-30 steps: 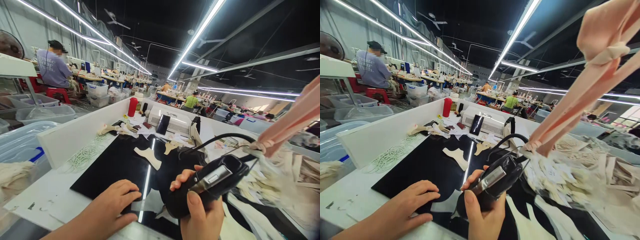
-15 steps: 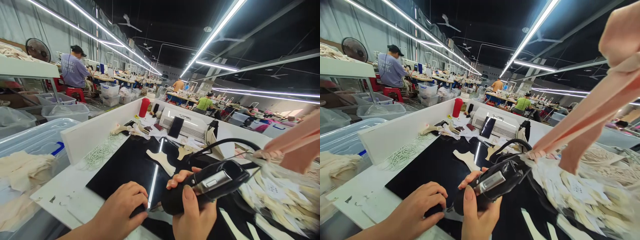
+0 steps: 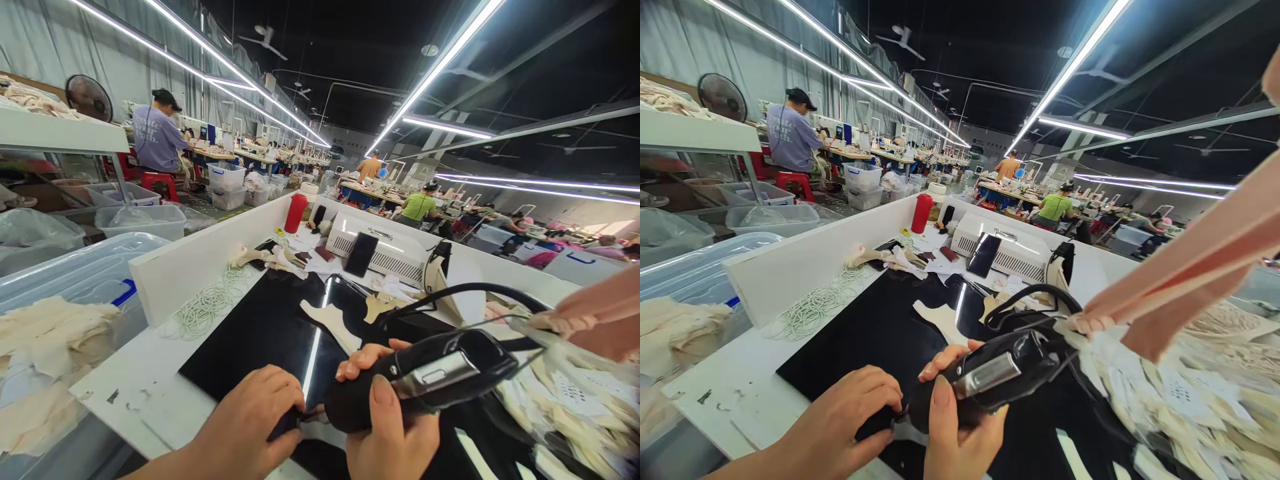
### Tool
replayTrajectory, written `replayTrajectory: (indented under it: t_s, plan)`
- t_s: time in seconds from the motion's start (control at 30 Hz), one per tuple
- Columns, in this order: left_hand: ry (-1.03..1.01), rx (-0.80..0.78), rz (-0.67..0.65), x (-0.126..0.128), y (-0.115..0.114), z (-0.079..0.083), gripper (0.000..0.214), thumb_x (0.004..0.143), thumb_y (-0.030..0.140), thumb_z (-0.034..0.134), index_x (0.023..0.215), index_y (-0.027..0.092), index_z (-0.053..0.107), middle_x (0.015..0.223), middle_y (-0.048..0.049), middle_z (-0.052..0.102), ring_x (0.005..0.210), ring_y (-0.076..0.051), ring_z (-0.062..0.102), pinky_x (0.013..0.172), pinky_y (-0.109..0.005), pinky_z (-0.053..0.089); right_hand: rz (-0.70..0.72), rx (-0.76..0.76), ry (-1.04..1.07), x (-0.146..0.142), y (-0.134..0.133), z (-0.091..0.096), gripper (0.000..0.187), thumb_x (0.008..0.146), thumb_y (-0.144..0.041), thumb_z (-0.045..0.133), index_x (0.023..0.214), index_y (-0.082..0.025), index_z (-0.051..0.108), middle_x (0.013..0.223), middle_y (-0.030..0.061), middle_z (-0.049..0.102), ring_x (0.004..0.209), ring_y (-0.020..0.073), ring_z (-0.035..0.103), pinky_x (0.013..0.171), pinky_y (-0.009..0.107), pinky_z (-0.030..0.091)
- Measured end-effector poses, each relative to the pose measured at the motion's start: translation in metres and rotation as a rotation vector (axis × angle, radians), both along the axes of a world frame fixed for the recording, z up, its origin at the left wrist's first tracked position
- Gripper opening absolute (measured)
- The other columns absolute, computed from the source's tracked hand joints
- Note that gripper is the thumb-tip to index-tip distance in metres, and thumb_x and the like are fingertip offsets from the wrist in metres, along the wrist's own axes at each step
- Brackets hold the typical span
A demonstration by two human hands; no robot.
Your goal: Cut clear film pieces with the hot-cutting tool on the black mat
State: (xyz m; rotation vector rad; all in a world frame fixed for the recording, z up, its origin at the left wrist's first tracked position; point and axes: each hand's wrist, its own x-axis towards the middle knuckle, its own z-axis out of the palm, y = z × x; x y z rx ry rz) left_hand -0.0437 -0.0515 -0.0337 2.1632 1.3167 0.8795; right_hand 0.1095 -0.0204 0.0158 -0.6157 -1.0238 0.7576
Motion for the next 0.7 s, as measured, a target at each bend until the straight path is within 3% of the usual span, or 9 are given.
replayTrajectory:
  t_s: [0.3, 0.53, 0.7]
  plan:
    - [-0.064, 0.032, -0.006, -0.003, -0.001, -0.003, 0.031, 0.090, 0.002, 0.050, 0.109, 0.026, 0.057, 0.109, 0.0006, 0.067, 0.100, -0.019, 0.063, 0.092, -0.033, 0.051, 0.004, -0.023, 0.023, 0.005, -0.002, 0.005, 0.028, 0.089, -0.031, 0.075, 0.113, -0.026, 0.061, 0.079, -0.0023, 0.066, 0.067, 0.0144, 0.063, 0.061, 0.031, 0.059]
    - [-0.074, 0.037, 0.001, -0.002, 0.000, -0.005, 0.030, 0.091, 0.003, 0.048, 0.108, 0.026, 0.057, 0.108, 0.0011, 0.067, 0.100, -0.018, 0.063, 0.091, -0.032, 0.050, 0.013, -0.092, 0.113, -0.007, -0.018, 0.013, 0.030, 0.088, -0.034, 0.076, 0.113, -0.027, 0.061, 0.080, -0.0044, 0.063, 0.070, 0.0125, 0.059, 0.065, 0.028, 0.053]
    - [-0.075, 0.049, 0.001, -0.002, 0.000, -0.005, 0.030, 0.090, 0.002, 0.048, 0.105, 0.026, 0.058, 0.106, 0.0009, 0.067, 0.099, -0.019, 0.063, 0.090, -0.033, 0.050, 0.009, -0.065, 0.066, -0.003, -0.017, 0.011, 0.029, 0.089, -0.034, 0.076, 0.113, -0.027, 0.061, 0.079, -0.0040, 0.064, 0.069, 0.0132, 0.060, 0.064, 0.029, 0.055]
